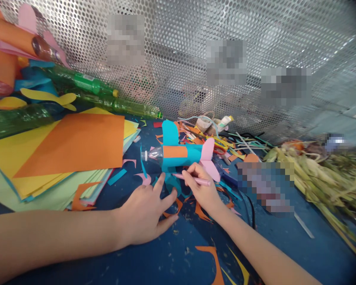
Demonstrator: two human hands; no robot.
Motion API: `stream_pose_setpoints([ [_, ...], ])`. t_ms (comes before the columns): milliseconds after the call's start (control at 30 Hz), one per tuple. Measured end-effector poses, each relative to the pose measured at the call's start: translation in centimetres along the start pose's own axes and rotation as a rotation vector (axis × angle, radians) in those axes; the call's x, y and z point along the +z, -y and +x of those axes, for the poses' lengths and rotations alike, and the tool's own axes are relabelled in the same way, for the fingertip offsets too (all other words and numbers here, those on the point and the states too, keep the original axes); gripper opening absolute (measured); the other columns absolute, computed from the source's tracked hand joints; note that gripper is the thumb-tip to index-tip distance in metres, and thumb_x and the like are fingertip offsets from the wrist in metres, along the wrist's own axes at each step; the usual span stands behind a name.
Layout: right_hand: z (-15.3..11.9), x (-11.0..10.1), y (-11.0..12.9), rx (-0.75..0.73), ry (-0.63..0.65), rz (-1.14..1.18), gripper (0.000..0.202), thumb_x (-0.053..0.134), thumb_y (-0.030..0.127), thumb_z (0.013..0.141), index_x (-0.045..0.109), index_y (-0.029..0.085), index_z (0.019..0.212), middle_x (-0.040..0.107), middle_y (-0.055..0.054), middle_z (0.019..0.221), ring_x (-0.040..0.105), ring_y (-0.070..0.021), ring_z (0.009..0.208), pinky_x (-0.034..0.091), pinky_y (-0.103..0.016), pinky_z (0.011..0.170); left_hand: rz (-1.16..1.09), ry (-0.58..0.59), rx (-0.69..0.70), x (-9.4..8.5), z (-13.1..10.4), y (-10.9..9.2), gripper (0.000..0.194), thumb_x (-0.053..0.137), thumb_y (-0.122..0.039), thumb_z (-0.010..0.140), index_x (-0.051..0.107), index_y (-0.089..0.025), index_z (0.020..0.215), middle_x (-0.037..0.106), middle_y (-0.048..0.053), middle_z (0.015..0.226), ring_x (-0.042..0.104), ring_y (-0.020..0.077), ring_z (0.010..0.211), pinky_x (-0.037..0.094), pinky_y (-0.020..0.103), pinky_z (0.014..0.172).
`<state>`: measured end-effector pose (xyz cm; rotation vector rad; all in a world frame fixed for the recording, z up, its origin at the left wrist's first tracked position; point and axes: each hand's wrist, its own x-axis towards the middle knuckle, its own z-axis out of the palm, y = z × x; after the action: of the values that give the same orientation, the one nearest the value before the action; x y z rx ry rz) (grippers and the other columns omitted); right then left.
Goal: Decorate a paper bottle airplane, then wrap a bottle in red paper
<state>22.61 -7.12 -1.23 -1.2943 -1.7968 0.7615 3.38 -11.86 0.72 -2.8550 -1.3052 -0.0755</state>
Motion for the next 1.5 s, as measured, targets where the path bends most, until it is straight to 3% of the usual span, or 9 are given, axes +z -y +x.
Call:
stream_pose_setpoints([
  [800,-0.02,0.05,-0.13,0.024,-0.032,0.031,0.028,0.049,0.032,0.089,0.037,0.022,0.066,0.038,0.006,0.057,0.037,-0.0109,0.051,0.03,-0.024,0.05,-0.043,0.009,-0.012,-0.24,-0.12,-0.03,0.051,0.037,-0.049,0.09,0.047,-0.023,0.133,0.039,0.025,0.139,0.062,0.0375,0.1,0.048,0.055,0.082],
  [1500,0.04,0.06,-0.22,0.021,-0.01,0.038,0.028,0.049,0.035,0.089,0.038,0.022,0.066,0.041,0.005,0.056,0.038,-0.0108,0.05,0.032,-0.024,0.049,-0.032,0.014,-0.009,-0.2,0.0,-0.01,0.051,0.036,-0.05,0.091,0.046,-0.024,0.134,0.038,0.026,0.139,0.063,0.0382,0.098,0.049,0.055,0.079],
])
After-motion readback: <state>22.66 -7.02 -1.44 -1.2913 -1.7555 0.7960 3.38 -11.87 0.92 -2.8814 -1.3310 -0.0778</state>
